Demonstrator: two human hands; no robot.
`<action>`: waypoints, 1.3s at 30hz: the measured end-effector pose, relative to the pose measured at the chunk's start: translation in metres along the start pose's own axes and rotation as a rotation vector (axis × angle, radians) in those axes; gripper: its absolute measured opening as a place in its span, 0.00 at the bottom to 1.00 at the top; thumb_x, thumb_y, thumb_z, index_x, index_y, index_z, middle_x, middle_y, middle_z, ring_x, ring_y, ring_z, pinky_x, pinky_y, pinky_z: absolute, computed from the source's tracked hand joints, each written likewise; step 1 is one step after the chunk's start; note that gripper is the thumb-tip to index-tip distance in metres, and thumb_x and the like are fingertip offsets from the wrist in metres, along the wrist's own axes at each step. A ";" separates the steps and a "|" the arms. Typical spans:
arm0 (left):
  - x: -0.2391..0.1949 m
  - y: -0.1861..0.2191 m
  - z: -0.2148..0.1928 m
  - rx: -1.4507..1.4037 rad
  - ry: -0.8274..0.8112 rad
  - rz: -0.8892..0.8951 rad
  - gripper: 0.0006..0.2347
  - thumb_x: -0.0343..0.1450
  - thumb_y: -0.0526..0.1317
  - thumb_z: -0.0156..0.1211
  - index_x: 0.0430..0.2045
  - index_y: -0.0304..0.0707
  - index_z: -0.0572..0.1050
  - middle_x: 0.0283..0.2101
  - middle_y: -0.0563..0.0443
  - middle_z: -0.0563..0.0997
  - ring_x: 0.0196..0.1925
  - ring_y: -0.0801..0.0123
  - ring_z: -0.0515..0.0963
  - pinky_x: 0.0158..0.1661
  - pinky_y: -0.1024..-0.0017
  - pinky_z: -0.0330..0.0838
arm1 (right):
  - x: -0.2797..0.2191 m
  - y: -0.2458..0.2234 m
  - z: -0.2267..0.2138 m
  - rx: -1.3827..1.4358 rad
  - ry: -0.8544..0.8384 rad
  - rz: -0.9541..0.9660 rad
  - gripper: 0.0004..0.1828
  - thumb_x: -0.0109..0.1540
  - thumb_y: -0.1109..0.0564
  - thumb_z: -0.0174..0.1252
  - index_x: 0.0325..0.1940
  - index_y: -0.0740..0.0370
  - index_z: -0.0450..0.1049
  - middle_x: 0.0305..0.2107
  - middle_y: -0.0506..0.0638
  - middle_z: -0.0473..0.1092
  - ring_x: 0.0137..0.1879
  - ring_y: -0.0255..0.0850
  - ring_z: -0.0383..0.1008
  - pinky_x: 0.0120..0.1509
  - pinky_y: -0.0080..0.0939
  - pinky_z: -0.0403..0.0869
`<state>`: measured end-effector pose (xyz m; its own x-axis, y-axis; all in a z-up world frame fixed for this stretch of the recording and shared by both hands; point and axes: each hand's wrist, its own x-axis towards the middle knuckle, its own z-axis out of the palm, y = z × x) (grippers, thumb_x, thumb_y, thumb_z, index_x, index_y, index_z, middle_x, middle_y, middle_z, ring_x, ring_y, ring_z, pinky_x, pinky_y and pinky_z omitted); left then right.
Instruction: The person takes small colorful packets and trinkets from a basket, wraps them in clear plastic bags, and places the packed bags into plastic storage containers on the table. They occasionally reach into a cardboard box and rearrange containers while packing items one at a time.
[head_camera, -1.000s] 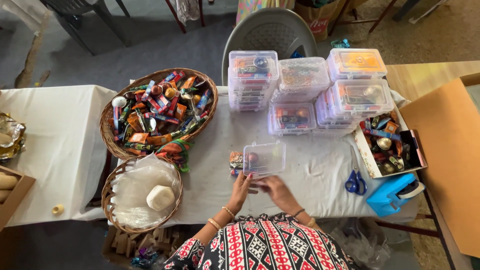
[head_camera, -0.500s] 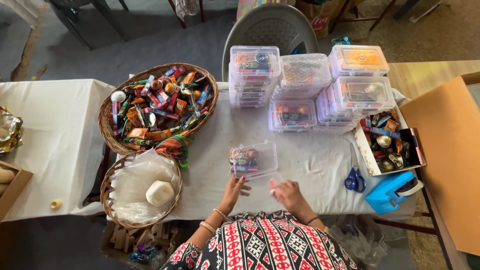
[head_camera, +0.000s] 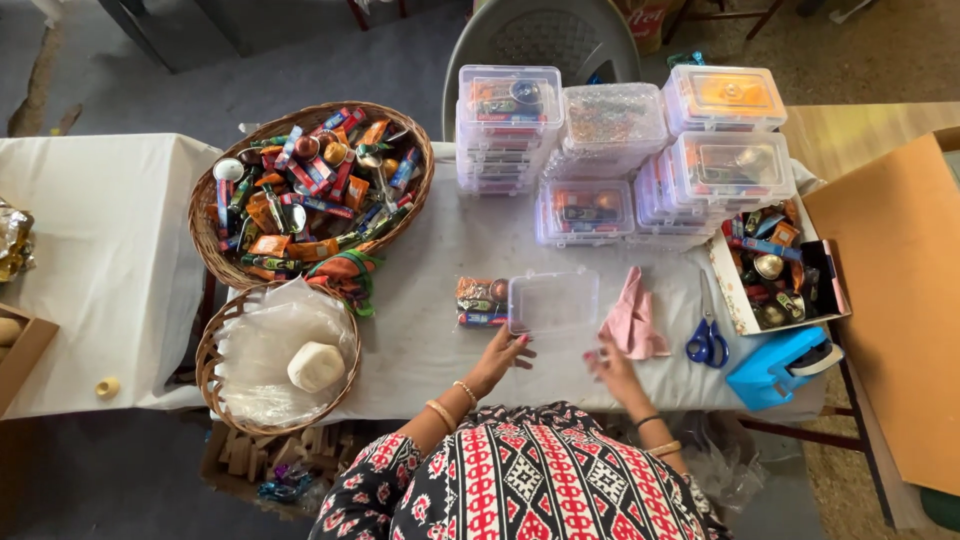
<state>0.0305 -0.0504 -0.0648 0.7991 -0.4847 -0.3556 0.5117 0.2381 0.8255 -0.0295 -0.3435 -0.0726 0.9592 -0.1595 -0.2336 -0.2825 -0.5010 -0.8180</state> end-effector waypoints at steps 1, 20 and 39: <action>0.001 0.003 0.005 -0.024 -0.042 -0.024 0.21 0.76 0.44 0.51 0.64 0.44 0.58 0.56 0.41 0.71 0.49 0.59 0.80 0.44 0.63 0.81 | -0.006 0.000 0.012 0.138 -0.185 0.215 0.29 0.64 0.56 0.56 0.69 0.54 0.59 0.39 0.56 0.77 0.35 0.39 0.79 0.36 0.40 0.78; -0.026 -0.017 -0.089 0.540 0.500 0.143 0.07 0.72 0.37 0.60 0.41 0.36 0.75 0.39 0.49 0.80 0.38 0.68 0.80 0.30 0.72 0.79 | 0.045 0.020 0.008 -0.369 0.441 -0.281 0.31 0.62 0.56 0.61 0.68 0.62 0.64 0.57 0.69 0.65 0.64 0.64 0.62 0.66 0.62 0.63; 0.031 -0.021 -0.131 0.739 0.624 0.180 0.21 0.69 0.40 0.69 0.52 0.33 0.67 0.43 0.38 0.77 0.39 0.56 0.79 0.41 0.62 0.77 | 0.105 -0.111 0.136 -0.389 -0.107 -0.305 0.32 0.67 0.53 0.53 0.74 0.57 0.52 0.61 0.67 0.55 0.62 0.64 0.62 0.67 0.57 0.66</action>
<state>0.0857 0.0401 -0.1506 0.9777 0.0897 -0.1899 0.2100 -0.4245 0.8807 0.1042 -0.1890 -0.0775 0.9890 0.1216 -0.0837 0.0464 -0.7943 -0.6057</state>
